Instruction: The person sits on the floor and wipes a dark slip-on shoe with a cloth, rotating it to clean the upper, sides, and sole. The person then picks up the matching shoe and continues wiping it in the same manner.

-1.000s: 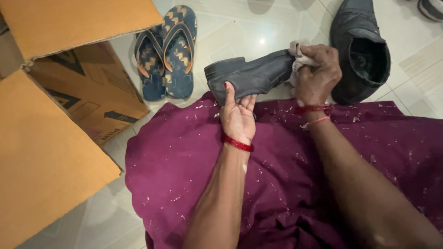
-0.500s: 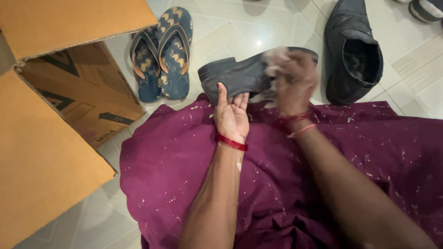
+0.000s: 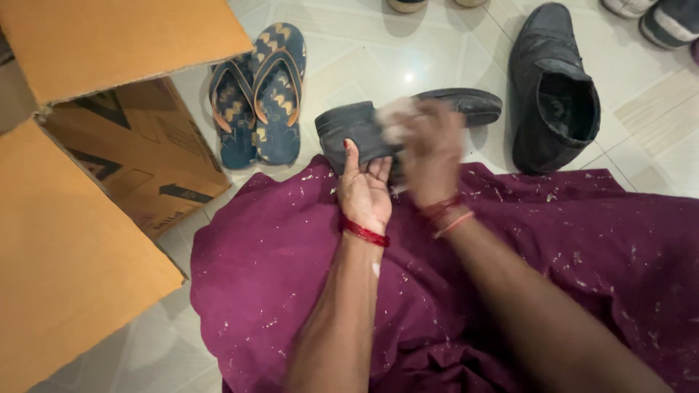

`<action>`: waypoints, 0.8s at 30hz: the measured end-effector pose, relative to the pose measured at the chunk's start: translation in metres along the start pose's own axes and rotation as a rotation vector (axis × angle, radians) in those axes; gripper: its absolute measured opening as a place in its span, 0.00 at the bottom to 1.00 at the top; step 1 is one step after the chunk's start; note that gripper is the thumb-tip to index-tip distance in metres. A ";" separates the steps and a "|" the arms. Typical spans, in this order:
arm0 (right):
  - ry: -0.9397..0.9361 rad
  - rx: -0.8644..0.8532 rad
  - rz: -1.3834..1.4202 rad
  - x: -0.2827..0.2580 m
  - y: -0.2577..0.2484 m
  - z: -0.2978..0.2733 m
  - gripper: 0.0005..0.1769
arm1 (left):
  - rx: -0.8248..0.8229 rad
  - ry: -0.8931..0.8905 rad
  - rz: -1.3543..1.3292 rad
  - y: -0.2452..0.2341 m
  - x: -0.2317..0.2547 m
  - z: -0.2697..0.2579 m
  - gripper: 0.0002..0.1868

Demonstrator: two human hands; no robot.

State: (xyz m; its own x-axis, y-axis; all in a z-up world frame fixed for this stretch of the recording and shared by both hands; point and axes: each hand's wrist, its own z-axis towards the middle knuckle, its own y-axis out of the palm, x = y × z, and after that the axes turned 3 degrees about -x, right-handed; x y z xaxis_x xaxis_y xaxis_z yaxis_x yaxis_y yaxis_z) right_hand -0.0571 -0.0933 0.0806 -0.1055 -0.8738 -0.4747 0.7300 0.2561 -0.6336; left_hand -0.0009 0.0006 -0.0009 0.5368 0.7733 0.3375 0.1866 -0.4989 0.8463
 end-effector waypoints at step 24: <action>0.877 0.072 0.758 0.099 -0.030 -0.032 0.14 | -0.631 -0.073 0.425 0.109 0.053 -0.059 0.21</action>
State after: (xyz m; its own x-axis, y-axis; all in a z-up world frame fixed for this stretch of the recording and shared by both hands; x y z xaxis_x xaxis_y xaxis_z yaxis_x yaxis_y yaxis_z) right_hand -0.1110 -0.1740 0.0337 -0.0363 0.0870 -0.9955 0.8401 0.5422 0.0167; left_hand -0.0005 0.0103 0.1335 0.5147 0.5262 0.6770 -0.5419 -0.4123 0.7324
